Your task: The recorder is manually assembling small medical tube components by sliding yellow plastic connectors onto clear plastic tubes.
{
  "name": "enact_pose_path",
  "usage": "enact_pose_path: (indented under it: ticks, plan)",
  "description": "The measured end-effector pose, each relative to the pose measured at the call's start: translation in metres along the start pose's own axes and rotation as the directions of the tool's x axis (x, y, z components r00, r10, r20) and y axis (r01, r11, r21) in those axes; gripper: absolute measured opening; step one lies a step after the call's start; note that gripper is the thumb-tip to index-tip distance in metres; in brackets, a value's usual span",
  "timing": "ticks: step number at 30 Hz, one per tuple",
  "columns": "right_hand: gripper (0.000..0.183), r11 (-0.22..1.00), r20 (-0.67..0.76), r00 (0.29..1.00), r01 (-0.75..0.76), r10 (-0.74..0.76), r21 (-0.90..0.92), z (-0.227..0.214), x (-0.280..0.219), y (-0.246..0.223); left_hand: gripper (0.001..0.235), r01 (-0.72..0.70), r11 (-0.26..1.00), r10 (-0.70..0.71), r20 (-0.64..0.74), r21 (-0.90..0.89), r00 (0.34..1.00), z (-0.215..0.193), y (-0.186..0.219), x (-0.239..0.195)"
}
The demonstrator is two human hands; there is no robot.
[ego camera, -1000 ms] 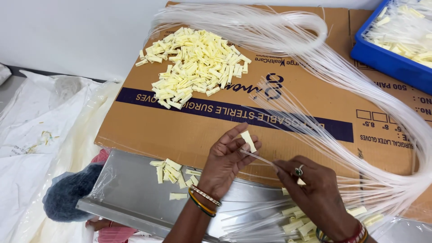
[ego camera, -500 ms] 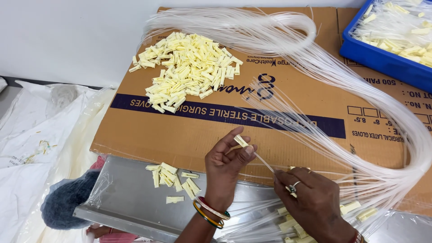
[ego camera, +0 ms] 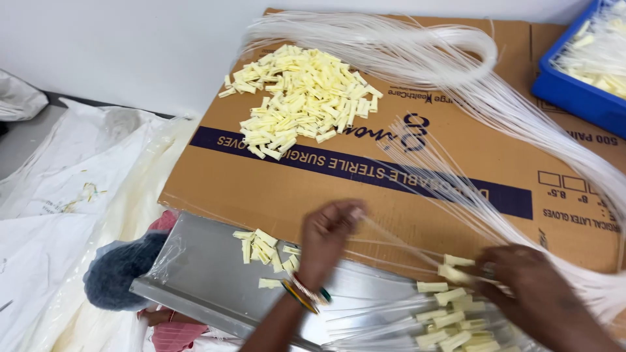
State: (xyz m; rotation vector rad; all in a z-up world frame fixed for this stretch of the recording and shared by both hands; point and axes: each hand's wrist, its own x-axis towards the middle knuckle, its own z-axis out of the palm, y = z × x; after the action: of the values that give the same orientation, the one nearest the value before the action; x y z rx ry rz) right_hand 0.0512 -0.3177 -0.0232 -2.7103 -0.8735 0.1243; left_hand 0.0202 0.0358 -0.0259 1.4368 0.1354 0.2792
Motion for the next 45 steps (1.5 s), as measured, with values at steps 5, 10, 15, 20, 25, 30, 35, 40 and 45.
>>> enact_pose_path:
  ticks: [5,10,15,20,25,30,35,40,45]
  plan:
    - [0.033,0.949,0.171,0.938,-0.281,0.303,-0.140,-0.036,0.034,-0.023,0.026,-0.146,0.552,0.483,-0.172,0.821,0.858,-0.104,-0.002,0.081]
    - [0.019,0.874,0.099,0.959,-0.197,0.267,-0.444,-0.004,0.066,-0.017,0.030,0.288,0.538,0.231,-0.467,0.792,0.853,-0.160,0.008,0.149]
    - [0.012,0.826,0.073,0.977,-0.129,0.200,-0.549,-0.003,0.072,-0.008,0.039,0.231,0.497,0.163,-0.352,0.837,0.922,-0.166,-0.005,0.167]
    - [0.019,0.954,-0.127,0.979,-0.185,0.159,-0.234,-0.023,0.060,-0.044,0.031,0.022,0.529,0.287,-0.204,0.848,0.936,-0.120,0.011,0.126]
    - [0.025,0.952,-0.249,0.959,-0.058,0.137,0.299,-0.037,0.056,-0.113,0.023,-0.038,0.967,0.072,-0.130,0.250,0.989,-0.046,0.004,0.062]
    - [0.023,0.866,-0.346,0.934,0.101,0.086,0.490,-0.044,0.051,-0.149,0.050,0.324,0.855,-0.239,0.247,-0.405,0.939,0.014,0.047,0.001]
    - [0.014,0.838,-0.341,0.914,0.000,0.222,0.546,-0.031,0.031,-0.144,0.051,0.355,0.828,-0.285,0.219,-0.435,0.933,0.029,0.039,-0.010]
    - [0.009,0.853,-0.421,0.882,0.046,0.209,0.520,-0.028,0.027,-0.142,0.049,0.327,0.840,-0.281,0.168,-0.434,0.945,0.044,0.042,-0.019]
    - [0.009,0.955,-0.521,0.852,0.108,0.054,0.277,-0.028,0.033,-0.147,0.045,0.182,0.917,-0.156,0.102,-0.355,0.982,0.056,0.041,-0.032]
